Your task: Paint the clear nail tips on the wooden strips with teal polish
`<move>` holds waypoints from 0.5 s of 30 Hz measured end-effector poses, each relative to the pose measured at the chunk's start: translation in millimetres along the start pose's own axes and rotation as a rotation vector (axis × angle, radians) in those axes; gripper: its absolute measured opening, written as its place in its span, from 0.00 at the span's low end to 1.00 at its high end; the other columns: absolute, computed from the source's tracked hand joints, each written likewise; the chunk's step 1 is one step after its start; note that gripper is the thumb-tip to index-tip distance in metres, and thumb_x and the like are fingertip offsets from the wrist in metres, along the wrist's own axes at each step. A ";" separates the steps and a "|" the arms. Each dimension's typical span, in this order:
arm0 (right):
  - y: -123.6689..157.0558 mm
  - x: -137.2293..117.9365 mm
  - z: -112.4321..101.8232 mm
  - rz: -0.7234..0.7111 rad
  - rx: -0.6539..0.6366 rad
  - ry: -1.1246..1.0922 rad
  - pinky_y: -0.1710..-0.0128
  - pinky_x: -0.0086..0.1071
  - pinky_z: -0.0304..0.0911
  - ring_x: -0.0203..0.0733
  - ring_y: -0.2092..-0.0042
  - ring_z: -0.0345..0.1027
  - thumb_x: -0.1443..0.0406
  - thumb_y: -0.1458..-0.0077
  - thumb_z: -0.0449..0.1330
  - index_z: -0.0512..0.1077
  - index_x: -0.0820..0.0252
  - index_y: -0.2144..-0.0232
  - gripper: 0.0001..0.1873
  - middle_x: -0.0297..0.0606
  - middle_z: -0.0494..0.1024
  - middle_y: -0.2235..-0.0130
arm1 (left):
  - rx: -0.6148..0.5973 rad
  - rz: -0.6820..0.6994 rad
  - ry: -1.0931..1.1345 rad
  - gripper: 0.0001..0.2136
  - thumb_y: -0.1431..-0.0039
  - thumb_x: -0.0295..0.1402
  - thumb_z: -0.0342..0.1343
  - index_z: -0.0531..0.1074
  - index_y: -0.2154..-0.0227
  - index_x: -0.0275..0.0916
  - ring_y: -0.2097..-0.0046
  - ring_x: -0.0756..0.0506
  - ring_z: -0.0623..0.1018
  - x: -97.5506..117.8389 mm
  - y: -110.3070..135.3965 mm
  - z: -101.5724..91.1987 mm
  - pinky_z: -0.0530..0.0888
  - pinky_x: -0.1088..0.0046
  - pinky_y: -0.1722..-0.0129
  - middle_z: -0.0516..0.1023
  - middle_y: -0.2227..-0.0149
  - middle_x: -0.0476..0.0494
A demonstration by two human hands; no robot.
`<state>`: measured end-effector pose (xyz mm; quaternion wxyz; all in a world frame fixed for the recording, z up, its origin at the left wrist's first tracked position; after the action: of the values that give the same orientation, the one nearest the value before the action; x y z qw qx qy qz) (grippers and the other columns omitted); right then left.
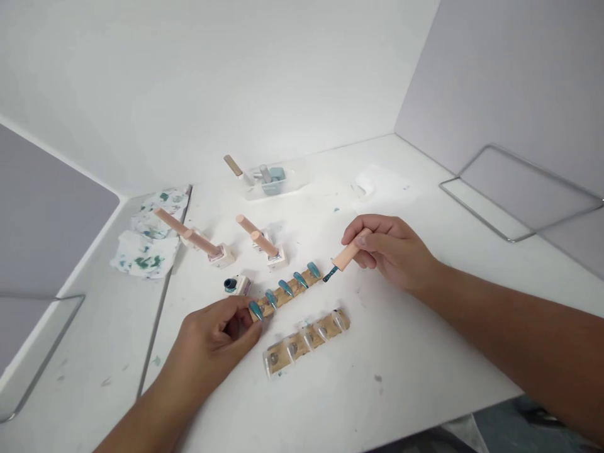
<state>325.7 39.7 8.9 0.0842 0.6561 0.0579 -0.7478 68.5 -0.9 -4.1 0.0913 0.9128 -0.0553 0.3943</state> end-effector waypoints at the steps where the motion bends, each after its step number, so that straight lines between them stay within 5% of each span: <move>1: 0.0 0.0 0.2 0.004 0.002 -0.022 0.77 0.27 0.51 0.28 0.81 0.52 0.69 0.51 0.53 0.72 0.60 0.74 0.07 0.27 0.61 0.85 | 0.000 0.003 -0.012 0.11 0.52 0.41 0.58 0.71 0.72 0.39 0.76 0.50 0.65 0.5 0.1 -0.2 0.62 0.76 0.79 0.67 0.79 0.50; 15: 1.3 -0.4 -1.4 -0.035 0.021 -0.150 0.79 0.26 0.51 0.28 0.82 0.53 0.68 0.52 0.55 0.71 0.61 0.76 0.05 0.27 0.61 0.86 | -0.073 0.036 -0.284 0.16 0.47 0.47 0.53 0.68 0.78 0.39 0.77 0.51 0.61 4.6 -5.0 1.6 0.59 0.76 0.79 0.63 0.80 0.51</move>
<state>327.4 38.7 9.2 0.0682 0.5980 0.0549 -0.7967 73.6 3.5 -2.4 0.1087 0.9542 -0.0985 0.2606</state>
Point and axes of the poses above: each hand's wrist, its own y-axis away from the middle knuckle, its own z-axis out of the palm, x = y × z, the point moved 7 cm from there along -y, towards the middle knuckle
